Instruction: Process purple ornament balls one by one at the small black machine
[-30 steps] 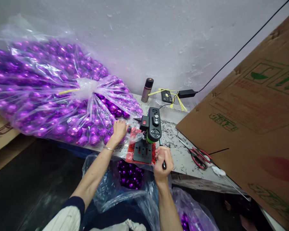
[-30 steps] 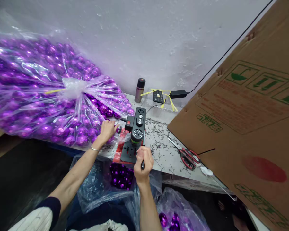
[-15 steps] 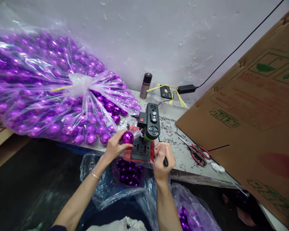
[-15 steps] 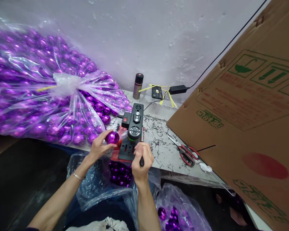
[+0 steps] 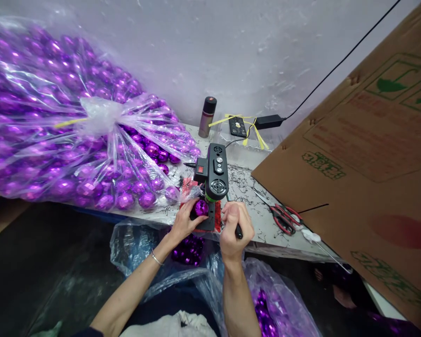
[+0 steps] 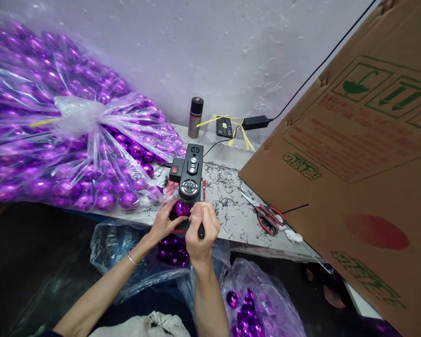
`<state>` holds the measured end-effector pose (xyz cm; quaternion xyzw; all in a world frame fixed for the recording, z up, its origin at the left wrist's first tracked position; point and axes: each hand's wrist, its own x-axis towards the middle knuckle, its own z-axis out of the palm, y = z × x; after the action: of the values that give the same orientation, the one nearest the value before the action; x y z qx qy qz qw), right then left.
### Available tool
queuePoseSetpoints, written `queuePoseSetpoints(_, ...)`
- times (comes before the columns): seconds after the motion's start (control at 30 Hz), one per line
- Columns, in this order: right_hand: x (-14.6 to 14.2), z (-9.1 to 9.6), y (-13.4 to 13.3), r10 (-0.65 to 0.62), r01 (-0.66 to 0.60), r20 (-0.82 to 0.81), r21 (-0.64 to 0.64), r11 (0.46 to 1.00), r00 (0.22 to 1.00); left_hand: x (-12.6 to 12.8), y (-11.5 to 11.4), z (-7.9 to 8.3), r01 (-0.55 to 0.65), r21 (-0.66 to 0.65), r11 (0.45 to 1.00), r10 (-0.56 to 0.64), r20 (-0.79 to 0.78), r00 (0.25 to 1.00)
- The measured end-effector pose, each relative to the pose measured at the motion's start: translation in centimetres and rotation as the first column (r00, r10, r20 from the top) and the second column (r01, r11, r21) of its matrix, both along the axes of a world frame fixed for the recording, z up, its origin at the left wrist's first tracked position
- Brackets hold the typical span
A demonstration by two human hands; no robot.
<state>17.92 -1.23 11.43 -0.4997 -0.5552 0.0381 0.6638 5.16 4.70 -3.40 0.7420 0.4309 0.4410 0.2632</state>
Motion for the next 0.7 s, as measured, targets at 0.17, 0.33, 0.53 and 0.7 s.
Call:
queuePoseSetpoints(0.17,0.0,-0.4,-0.1,-0.021,0.021,0.026,-0.01,1.0,0.999,-0.1,0.0,0.6,0.062,0.023,0.998,-0.061,-0.039,0.997)
queuePoseSetpoints(0.33,0.1,-0.7,-0.3,-0.024,0.024,0.051,-0.001,1.0,0.998,-0.1,0.5,0.9,0.098,0.005,0.995,-0.097,-0.086,0.992)
queuePoseSetpoints(0.53,0.2,-0.6,-0.5,-0.009,0.01,0.072,-0.016,1.0,0.997,1.3,1.1,0.1,0.004,-0.002,1.0,-0.004,-0.076,0.997)
queuePoseSetpoints(0.7,0.2,-3.2,-0.5,-0.036,0.032,0.103,0.034,0.999,0.994,1.8,1.0,-0.7,-0.017,0.001,1.0,0.017,-0.059,0.998)
